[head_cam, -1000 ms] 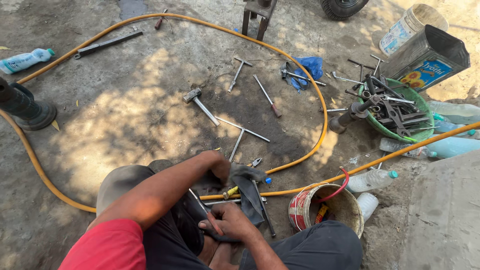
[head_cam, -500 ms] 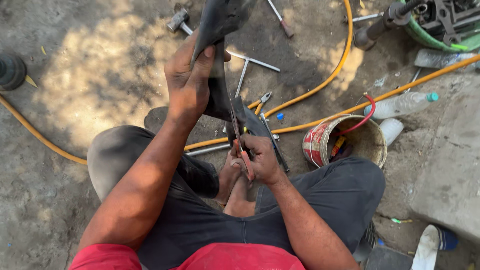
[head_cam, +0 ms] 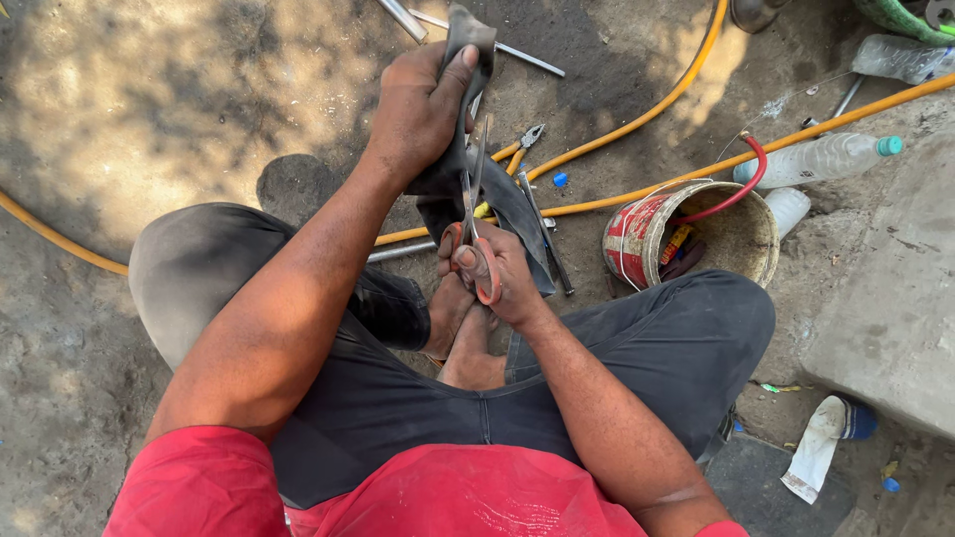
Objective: The person sits on the ground and uses a pair of scissors to cut a piece of black rubber material into strips. The person holds the rubber with one hand and cuts with the other, producing several cut pieces.
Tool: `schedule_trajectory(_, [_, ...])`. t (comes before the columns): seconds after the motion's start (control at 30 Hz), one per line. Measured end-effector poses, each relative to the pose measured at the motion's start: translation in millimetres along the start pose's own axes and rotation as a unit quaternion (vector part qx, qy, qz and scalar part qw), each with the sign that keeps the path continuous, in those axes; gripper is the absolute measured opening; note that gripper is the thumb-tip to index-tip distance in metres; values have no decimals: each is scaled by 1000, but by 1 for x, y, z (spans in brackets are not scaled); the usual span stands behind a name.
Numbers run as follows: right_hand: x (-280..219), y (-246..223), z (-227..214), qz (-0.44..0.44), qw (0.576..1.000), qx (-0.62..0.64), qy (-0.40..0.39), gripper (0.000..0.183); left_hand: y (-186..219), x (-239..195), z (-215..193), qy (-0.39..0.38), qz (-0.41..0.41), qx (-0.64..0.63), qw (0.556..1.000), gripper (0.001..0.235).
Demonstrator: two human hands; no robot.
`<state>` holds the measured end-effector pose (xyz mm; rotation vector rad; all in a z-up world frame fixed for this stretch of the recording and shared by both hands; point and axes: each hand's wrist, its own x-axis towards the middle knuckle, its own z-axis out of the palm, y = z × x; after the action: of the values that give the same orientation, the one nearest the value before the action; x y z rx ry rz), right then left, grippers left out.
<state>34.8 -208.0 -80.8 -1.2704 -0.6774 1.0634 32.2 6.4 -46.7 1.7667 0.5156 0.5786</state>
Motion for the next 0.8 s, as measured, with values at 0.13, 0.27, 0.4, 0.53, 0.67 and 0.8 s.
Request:
schedule_trajectory(0.13, [1, 4, -6, -23, 986, -155, 52, 60, -5, -2, 4, 37, 55, 49, 997, 42])
schedule_trajectory(0.27, [-6, 4, -8, -19, 998, -48, 45, 49, 3, -4, 5, 42, 27, -41, 998, 42])
schedule_trajectory(0.4, [-10, 3, -3, -16, 996, -67, 61, 43, 14, -6, 4, 68, 68, -72, 993, 42])
schedule_trajectory(0.53, [-2, 0, -13, -23, 996, -58, 58, 43, 15, -17, 18, 104, 153, 20, 983, 43])
schedule_trajectory(0.67, [-6, 0, -15, -21, 996, -30, 75, 44, 11, -23, 31, 105, 70, 3, 992, 42])
schedule_trajectory(0.8, [-11, -2, -4, -1, 995, -20, 94, 45, 15, -25, 29, 117, 48, -5, 992, 42])
